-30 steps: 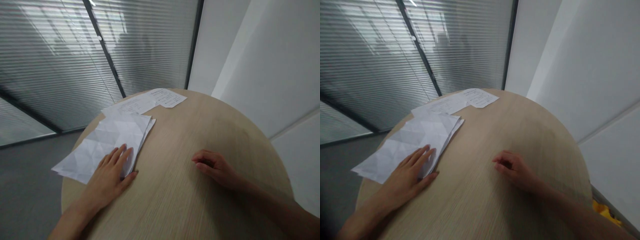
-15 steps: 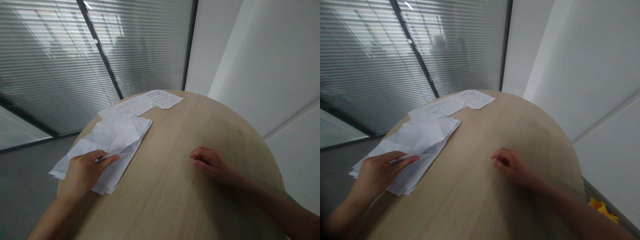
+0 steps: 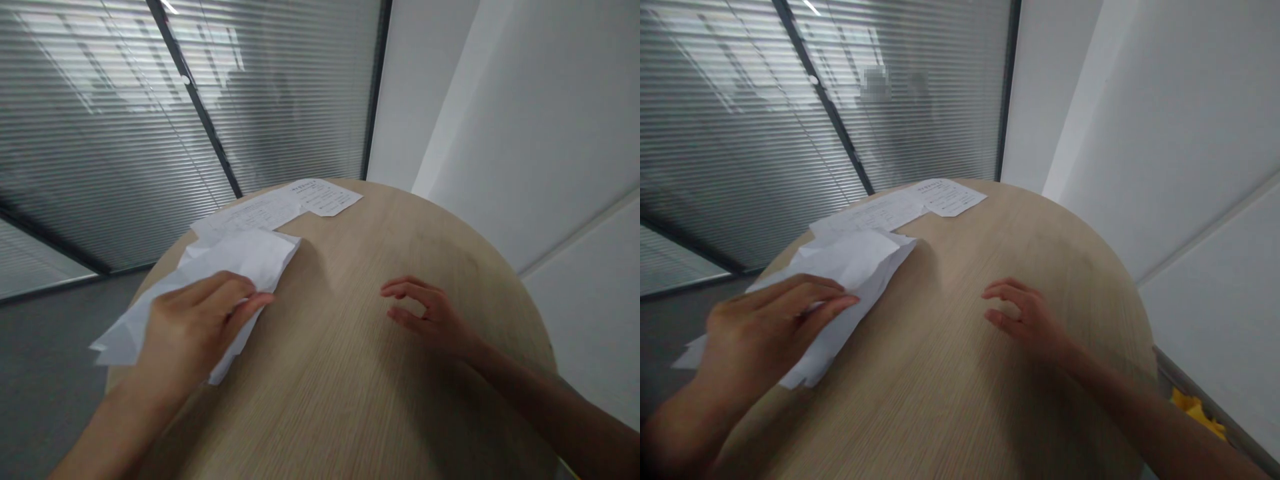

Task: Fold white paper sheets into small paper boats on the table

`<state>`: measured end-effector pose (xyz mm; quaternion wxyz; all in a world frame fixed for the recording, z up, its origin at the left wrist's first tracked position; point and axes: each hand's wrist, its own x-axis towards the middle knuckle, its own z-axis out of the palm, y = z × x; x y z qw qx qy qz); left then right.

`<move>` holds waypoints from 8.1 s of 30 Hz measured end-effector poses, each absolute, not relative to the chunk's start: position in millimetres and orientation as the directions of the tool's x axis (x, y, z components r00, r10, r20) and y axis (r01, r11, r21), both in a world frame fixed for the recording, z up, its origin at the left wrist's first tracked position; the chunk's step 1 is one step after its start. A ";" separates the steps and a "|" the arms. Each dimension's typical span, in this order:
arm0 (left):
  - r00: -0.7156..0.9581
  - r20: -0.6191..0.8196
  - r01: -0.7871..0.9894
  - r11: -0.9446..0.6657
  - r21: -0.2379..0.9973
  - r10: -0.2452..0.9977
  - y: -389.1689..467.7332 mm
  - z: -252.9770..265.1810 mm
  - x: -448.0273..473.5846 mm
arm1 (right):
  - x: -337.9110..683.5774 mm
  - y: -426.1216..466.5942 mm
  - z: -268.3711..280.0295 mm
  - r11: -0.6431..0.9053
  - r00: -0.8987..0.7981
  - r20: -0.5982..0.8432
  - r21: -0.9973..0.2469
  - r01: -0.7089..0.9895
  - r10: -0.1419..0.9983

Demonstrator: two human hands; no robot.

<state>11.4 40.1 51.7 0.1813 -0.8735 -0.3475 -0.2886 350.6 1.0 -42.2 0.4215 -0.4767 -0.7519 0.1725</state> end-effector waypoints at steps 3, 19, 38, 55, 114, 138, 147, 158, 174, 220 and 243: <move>0.794 0.452 0.491 -0.867 -0.084 0.406 16.2 42.8 66.5 | 356.5 3.1 -30.1 0.470 -0.101 0.523 -0.643 0.605 0.846; 0.872 0.097 0.444 -0.859 0.254 0.480 24.6 -14.6 112.4 | 364.4 13.8 -69.0 0.553 -0.541 0.113 -0.199 0.809 0.833; 0.934 -0.002 0.338 -0.878 0.340 0.359 35.2 -18.4 33.6 | 447.6 -25.4 -42.9 0.521 -0.608 -0.053 -0.459 0.720 0.792; 0.661 0.170 0.566 -0.634 0.526 0.731 38.3 -31.6 63.5 | 429.0 -14.2 -68.9 0.441 -0.347 0.271 -0.558 0.703 0.898; 0.920 0.200 0.323 -0.941 0.097 0.336 37.6 -26.5 92.3 | 323.9 -64.5 -45.3 0.548 -0.583 -0.022 -0.312 0.776 0.812; 0.903 0.266 0.355 -0.935 -0.021 0.337 43.6 -39.1 64.8 | 377.1 8.6 -36.5 0.632 -0.765 -0.116 -0.492 0.598 0.633; 0.760 0.358 0.464 -0.838 0.287 0.543 40.9 -28.3 66.0 | 379.8 13.4 -53.6 0.597 -0.619 0.179 -0.560 0.575 0.765; 0.433 0.369 0.746 -0.557 0.364 0.822 47.6 -42.9 77.5 | 334.4 27.1 -59.6 0.145 -0.020 0.192 -0.664 0.734 0.981; 0.749 0.133 0.643 -0.761 0.086 0.649 60.6 -43.5 78.7 | 312.6 62.2 -53.3 0.633 -0.626 0.096 -0.134 0.763 0.774; 0.615 0.326 0.671 -0.694 0.262 0.718 60.2 -49.3 70.0 | 314.3 79.9 1.4 0.574 -0.496 0.289 -0.429 0.698 0.819; 0.786 0.499 0.355 -0.927 0.121 0.366 56.4 -46.0 73.5 | 355.6 20.8 -61.0 0.773 -0.698 0.363 -0.116 0.624 0.618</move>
